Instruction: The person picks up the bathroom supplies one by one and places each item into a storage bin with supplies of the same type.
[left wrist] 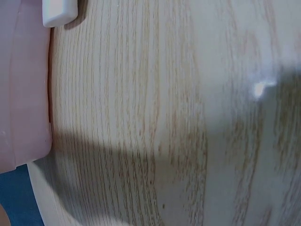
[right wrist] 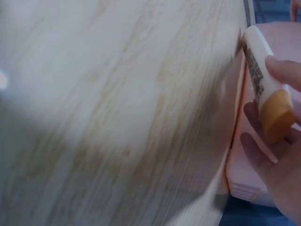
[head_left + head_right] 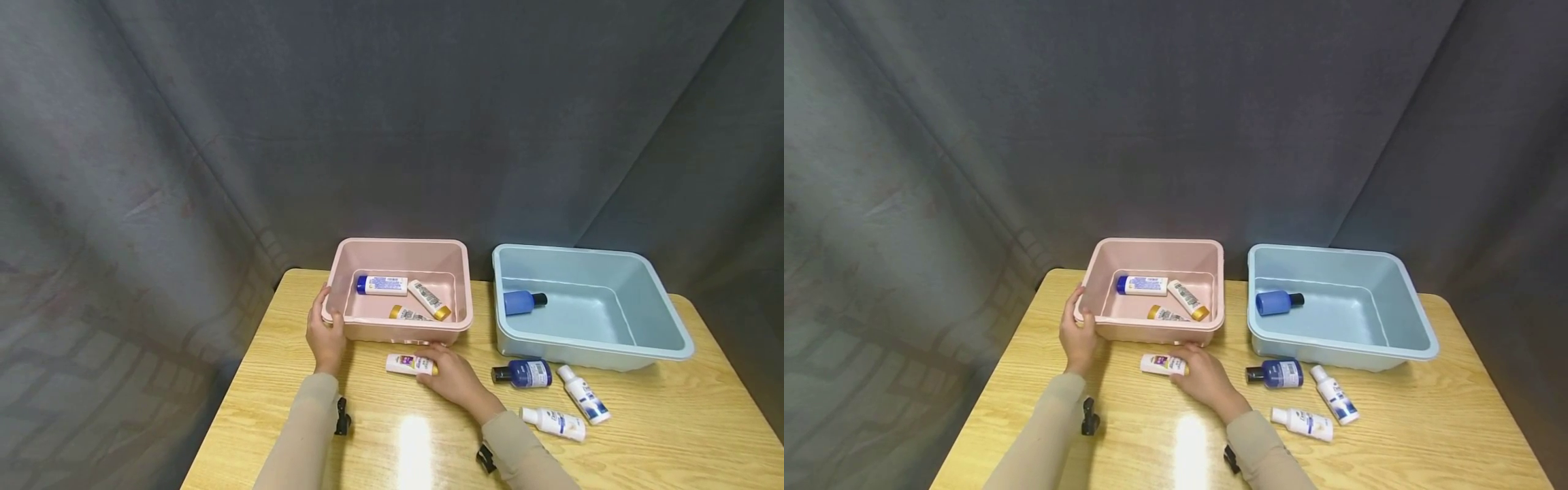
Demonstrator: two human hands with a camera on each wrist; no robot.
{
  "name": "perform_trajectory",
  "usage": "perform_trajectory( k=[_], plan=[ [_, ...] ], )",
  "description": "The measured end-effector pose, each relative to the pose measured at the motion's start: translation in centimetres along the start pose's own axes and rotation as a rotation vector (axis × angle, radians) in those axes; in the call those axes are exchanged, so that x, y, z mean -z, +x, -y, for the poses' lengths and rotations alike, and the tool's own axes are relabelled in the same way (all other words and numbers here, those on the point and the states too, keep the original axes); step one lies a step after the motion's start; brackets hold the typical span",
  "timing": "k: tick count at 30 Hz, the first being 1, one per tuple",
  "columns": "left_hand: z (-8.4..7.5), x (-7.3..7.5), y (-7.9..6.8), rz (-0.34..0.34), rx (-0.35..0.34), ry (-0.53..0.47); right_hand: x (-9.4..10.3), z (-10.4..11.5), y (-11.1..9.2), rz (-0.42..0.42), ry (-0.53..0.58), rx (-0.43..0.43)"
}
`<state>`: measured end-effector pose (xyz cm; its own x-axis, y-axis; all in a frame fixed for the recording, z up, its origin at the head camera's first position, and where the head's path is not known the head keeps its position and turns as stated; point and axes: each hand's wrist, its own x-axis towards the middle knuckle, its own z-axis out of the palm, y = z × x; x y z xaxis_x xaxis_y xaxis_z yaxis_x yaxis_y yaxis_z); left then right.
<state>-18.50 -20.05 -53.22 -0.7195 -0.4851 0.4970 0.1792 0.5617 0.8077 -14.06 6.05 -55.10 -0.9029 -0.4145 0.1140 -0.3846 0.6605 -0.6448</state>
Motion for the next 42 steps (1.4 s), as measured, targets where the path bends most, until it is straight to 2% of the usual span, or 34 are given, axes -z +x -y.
perform_trajectory(
  k=[16,24,42],
  plan=[
    [-0.1,0.0,0.0,0.01,0.009,-0.004,0.6,0.7,-0.5,-0.082,0.061,0.056],
    [-0.2,0.0,0.0,0.013,0.028,0.006,1.5,1.1,-0.9,-0.07,0.087,0.109],
    [-0.3,0.1,0.0,0.017,0.04,0.014,2.6,2.0,-1.8,-0.099,0.065,0.214]
  ],
)
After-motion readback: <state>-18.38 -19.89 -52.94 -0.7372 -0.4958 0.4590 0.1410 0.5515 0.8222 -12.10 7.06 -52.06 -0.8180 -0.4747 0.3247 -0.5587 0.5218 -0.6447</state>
